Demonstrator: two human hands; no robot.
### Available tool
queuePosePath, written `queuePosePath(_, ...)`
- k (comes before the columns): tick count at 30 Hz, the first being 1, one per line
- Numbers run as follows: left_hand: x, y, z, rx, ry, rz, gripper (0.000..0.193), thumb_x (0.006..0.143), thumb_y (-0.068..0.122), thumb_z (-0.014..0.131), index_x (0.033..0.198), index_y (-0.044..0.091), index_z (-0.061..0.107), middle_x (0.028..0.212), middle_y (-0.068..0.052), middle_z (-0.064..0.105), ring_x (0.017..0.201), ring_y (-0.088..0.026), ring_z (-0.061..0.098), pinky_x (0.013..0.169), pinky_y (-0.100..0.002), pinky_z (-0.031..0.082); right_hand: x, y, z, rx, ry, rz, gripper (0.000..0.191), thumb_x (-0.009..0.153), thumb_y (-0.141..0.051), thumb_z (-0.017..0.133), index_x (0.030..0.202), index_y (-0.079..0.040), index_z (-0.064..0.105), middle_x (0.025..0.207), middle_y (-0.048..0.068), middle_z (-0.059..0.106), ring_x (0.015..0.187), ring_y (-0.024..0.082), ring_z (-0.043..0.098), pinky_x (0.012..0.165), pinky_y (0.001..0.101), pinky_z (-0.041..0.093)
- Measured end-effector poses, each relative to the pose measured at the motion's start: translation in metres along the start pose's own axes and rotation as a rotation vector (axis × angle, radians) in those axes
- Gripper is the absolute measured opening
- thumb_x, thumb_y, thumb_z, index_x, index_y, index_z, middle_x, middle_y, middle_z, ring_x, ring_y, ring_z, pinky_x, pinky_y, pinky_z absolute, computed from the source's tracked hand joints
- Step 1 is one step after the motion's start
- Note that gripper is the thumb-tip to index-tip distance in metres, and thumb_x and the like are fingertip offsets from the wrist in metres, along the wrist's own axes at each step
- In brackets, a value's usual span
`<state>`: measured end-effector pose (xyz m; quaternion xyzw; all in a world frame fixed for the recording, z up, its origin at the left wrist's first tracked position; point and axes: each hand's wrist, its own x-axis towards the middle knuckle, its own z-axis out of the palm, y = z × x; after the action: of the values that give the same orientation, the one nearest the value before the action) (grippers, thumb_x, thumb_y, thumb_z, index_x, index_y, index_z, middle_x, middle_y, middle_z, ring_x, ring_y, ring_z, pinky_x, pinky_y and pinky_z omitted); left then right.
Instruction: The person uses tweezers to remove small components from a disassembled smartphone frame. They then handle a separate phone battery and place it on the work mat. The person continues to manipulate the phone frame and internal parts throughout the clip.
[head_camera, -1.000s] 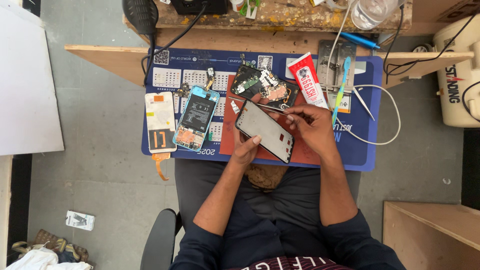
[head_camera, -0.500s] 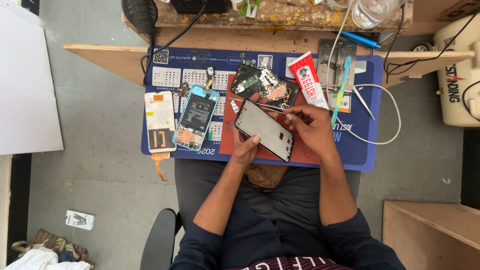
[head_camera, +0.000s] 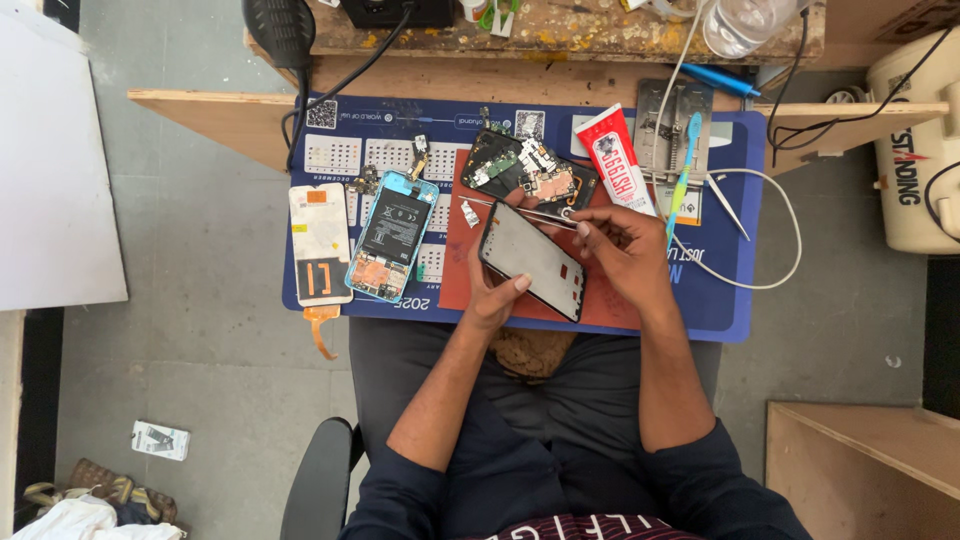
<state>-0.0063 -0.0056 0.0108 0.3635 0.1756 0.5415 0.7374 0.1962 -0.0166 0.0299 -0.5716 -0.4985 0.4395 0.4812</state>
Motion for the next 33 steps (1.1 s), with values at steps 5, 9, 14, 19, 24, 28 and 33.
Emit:
queuePosePath(5, 0.001, 0.005, 0.004, 0.041, 0.002, -0.004, 0.099, 0.08, 0.022, 0.079, 0.161, -0.007, 0.03, 0.153, -0.017, 0.049, 0.132, -0.024, 0.059, 0.109, -0.037, 0.05, -0.001, 0.002, 0.0, 0.009, -0.009, 0.012, 0.016, 0.099, -0.002, 0.068, 0.112, 0.003, 0.074, 0.083, 0.006, 0.073, 0.07, 0.008, 0.067, 0.063, 0.0222, 0.054)
queuePosePath(9, 0.002, 0.005, 0.004, 0.038, 0.013, 0.006, 0.099, 0.08, 0.021, 0.079, 0.161, -0.008, 0.031, 0.153, -0.017, 0.05, 0.132, -0.023, 0.058, 0.111, -0.037, 0.049, 0.0, 0.006, -0.001, 0.017, -0.006, 0.04, 0.015, 0.098, -0.001, 0.068, 0.11, 0.003, 0.074, 0.082, 0.007, 0.073, 0.07, 0.009, 0.067, 0.062, 0.0218, 0.054)
queuePosePath(14, -0.001, 0.002, 0.001, 0.028, 0.017, 0.0, 0.096, 0.08, 0.018, 0.078, 0.161, -0.007, 0.031, 0.153, -0.016, 0.05, 0.131, -0.021, 0.057, 0.112, -0.036, 0.048, 0.0, 0.01, -0.002, 0.064, -0.024, 0.026, 0.016, 0.098, 0.0, 0.067, 0.112, 0.004, 0.073, 0.084, 0.007, 0.073, 0.072, 0.009, 0.068, 0.064, 0.0214, 0.055)
queuePosePath(19, -0.001, -0.003, -0.002, 0.049, 0.032, 0.013, 0.095, 0.081, 0.016, 0.078, 0.161, -0.006, 0.032, 0.148, -0.016, 0.053, 0.129, -0.021, 0.058, 0.111, -0.036, 0.049, 0.0, 0.01, -0.003, 0.048, -0.031, 0.005, 0.017, 0.097, 0.002, 0.068, 0.112, 0.005, 0.073, 0.084, 0.007, 0.073, 0.072, 0.009, 0.068, 0.065, 0.0216, 0.056)
queuePosePath(24, -0.001, -0.004, -0.002, 0.049, 0.04, 0.02, 0.095, 0.081, 0.017, 0.078, 0.16, -0.006, 0.032, 0.151, -0.015, 0.051, 0.128, -0.02, 0.058, 0.11, -0.035, 0.05, 0.0, 0.008, -0.003, 0.009, -0.034, -0.006, 0.016, 0.096, 0.002, 0.067, 0.111, 0.004, 0.074, 0.083, 0.007, 0.074, 0.072, 0.009, 0.069, 0.065, 0.0212, 0.055)
queuePosePath(28, 0.0, -0.002, 0.0, 0.045, 0.038, 0.022, 0.095, 0.081, 0.016, 0.078, 0.161, -0.006, 0.031, 0.152, -0.015, 0.05, 0.129, -0.02, 0.057, 0.11, -0.036, 0.049, 0.0, 0.006, -0.003, 0.03, -0.035, 0.002, 0.016, 0.096, 0.002, 0.067, 0.11, 0.004, 0.074, 0.084, 0.007, 0.074, 0.073, 0.008, 0.069, 0.065, 0.0205, 0.055)
queuePosePath(33, 0.0, -0.002, 0.0, 0.036, 0.042, 0.02, 0.096, 0.081, 0.016, 0.078, 0.161, -0.007, 0.03, 0.151, -0.015, 0.05, 0.132, -0.021, 0.057, 0.112, -0.036, 0.048, 0.0, 0.003, -0.004, -0.001, -0.031, -0.002, 0.016, 0.095, 0.002, 0.068, 0.11, 0.004, 0.074, 0.085, 0.007, 0.075, 0.073, 0.008, 0.069, 0.065, 0.0201, 0.055)
